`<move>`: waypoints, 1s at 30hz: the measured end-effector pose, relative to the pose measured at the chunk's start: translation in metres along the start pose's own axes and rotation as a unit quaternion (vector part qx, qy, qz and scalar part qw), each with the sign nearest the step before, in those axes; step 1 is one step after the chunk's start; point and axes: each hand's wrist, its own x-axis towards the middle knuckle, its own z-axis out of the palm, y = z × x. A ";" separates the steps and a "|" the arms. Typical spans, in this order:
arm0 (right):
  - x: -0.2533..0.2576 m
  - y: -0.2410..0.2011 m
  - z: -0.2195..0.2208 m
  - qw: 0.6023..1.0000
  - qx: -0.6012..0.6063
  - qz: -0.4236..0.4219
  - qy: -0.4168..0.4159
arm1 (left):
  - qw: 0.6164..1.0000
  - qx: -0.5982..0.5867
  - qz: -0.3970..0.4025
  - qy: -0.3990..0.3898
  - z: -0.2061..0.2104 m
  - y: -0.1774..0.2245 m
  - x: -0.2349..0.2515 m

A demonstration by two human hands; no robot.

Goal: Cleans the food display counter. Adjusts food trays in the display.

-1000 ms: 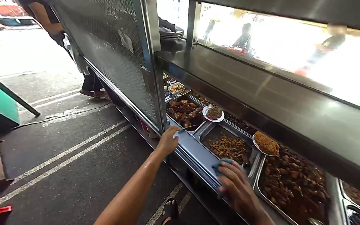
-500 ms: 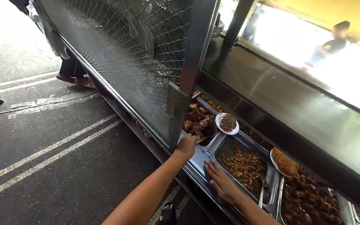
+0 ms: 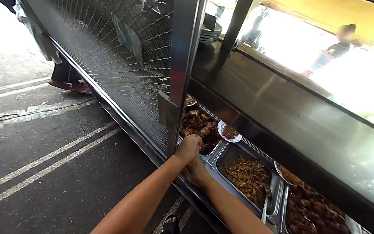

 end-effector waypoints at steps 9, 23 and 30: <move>-0.205 0.024 -0.027 0.996 -0.057 0.065 0.005 | 1.000 -0.027 0.008 0.013 0.000 -0.005 0.005; 0.011 0.009 -0.001 0.998 -0.022 -0.012 -0.052 | 0.998 0.035 0.044 0.009 0.016 -0.017 -0.007; -0.075 -0.021 -0.019 0.985 -0.002 0.159 -0.064 | 0.996 0.082 -0.006 0.032 0.045 -0.020 -0.019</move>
